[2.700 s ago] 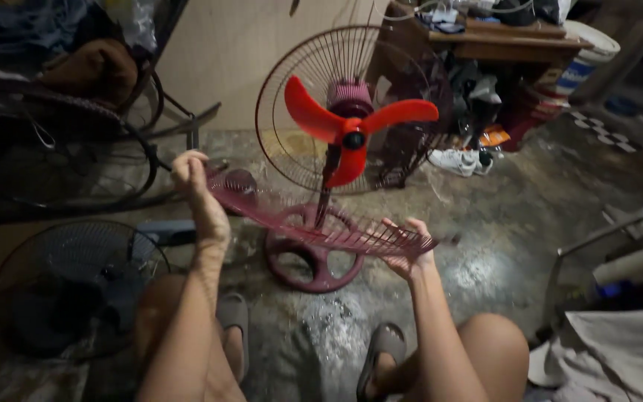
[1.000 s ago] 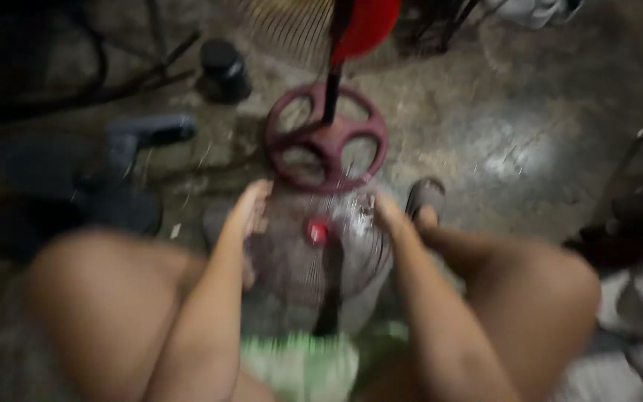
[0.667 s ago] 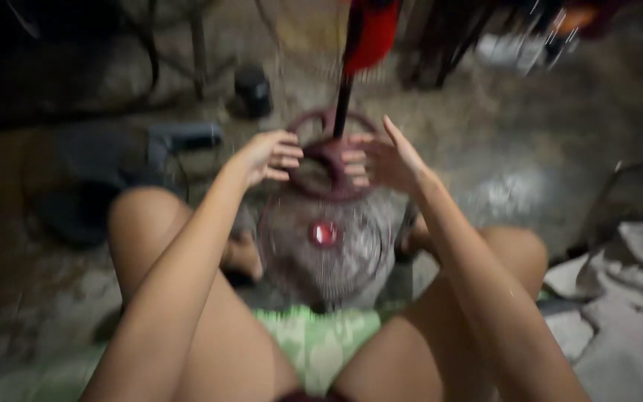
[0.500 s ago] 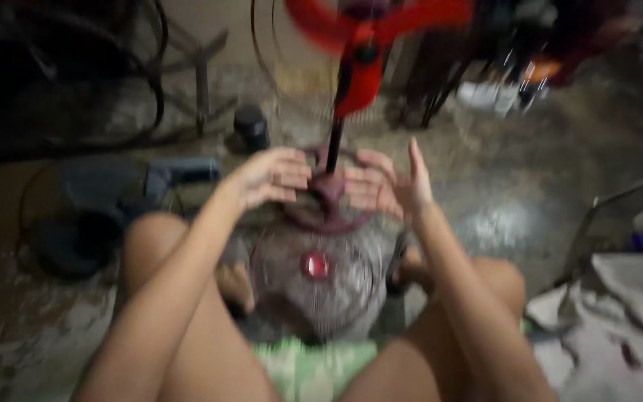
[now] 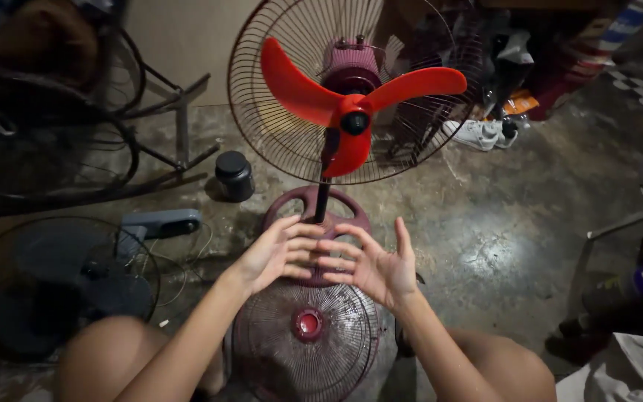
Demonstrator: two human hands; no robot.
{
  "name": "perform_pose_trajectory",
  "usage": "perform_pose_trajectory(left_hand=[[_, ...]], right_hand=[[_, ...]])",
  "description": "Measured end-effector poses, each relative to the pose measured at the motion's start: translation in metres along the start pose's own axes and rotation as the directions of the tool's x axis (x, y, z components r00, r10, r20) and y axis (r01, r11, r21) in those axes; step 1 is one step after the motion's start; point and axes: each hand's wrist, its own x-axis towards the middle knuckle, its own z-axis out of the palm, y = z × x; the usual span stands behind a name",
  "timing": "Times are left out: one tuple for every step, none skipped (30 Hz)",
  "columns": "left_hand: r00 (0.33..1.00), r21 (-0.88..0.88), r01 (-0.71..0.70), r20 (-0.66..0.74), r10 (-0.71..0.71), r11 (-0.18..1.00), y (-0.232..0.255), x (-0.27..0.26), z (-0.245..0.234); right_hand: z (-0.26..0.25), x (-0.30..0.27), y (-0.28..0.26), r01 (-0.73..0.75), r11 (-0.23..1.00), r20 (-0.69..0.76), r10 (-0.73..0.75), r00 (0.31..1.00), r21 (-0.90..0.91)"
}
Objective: The person disassembles a red electric fan by removing the front grille, fan blades, and rear grille. They then reassemble the fan by reattaching the rear grille, fan blades, and front grille.
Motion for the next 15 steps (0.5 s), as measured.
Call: perform_pose_trajectory(left_hand=[[1.000, -0.032, 0.008, -0.007, -0.008, 0.999, 0.001, 0.000, 0.000], [0.999, -0.041, 0.019, -0.026, -0.020, 0.999, 0.004, -0.002, -0.001], [0.998, -0.051, 0.030, -0.046, -0.033, 0.998, 0.007, -0.004, -0.002], [0.997, -0.057, 0.039, -0.066, -0.043, 0.998, 0.011, -0.006, -0.003], [0.999, -0.072, 0.012, -0.051, -0.016, 0.997, 0.015, -0.009, -0.005], [0.999, -0.087, -0.016, -0.034, 0.013, 0.996, 0.018, -0.010, -0.006], [0.999, -0.103, -0.044, -0.018, 0.042, 0.994, 0.022, -0.011, -0.007], [0.998, -0.108, -0.069, -0.022, 0.067, 0.992, 0.024, -0.014, -0.008], [0.995, -0.112, -0.094, -0.027, 0.091, 0.989, 0.025, -0.016, -0.011], [0.993, -0.116, -0.120, -0.028, 0.117, 0.986, 0.027, -0.016, -0.013], [0.990, -0.139, -0.132, -0.061, 0.125, 0.981, 0.029, -0.018, -0.014], [0.987, -0.158, -0.145, -0.093, 0.131, 0.977, 0.031, -0.020, -0.015], [0.983, -0.177, -0.158, -0.125, 0.137, 0.972, 0.033, -0.023, -0.015], [0.976, -0.190, -0.187, -0.147, 0.161, 0.964, 0.035, -0.027, -0.015], [0.968, -0.203, -0.217, -0.168, 0.184, 0.955, 0.037, -0.032, -0.014]], right_hand=[[0.000, 0.001, -0.001, -0.006, 1.000, -0.036, 0.006, 0.999, 0.002], [0.001, 0.003, -0.001, -0.011, 1.000, -0.068, 0.012, 0.998, 0.005], [0.002, 0.003, 0.000, -0.017, 1.000, -0.100, 0.018, 0.995, 0.010], [0.003, 0.005, 0.000, -0.007, 1.000, -0.099, 0.009, 0.995, 0.020], [0.004, 0.006, 0.000, 0.002, 1.000, -0.098, 0.001, 0.995, 0.031], [0.004, 0.007, -0.001, 0.013, 0.999, -0.097, -0.009, 0.995, 0.039], [0.004, 0.008, -0.003, 0.020, 0.999, -0.080, -0.016, 0.997, 0.051], [0.003, 0.007, -0.003, 0.020, 0.998, -0.070, -0.015, 0.997, 0.066], [0.003, 0.006, -0.002, 0.019, 0.997, -0.059, -0.015, 0.998, 0.080], [0.002, 0.004, -0.002, 0.019, 0.996, -0.066, -0.013, 0.998, 0.085], [0.001, 0.003, -0.002, 0.018, 0.996, -0.073, -0.012, 0.997, 0.089], [0.001, 0.002, -0.001, 0.020, 0.995, -0.079, -0.012, 0.997, 0.094], [0.001, 0.000, -0.001, 0.023, 0.995, -0.083, -0.015, 0.996, 0.092], [0.002, -0.001, 0.000, 0.027, 0.995, -0.090, -0.019, 0.996, 0.091], [0.002, -0.003, 0.002, 0.031, 0.995, -0.097, -0.022, 0.995, 0.091]])
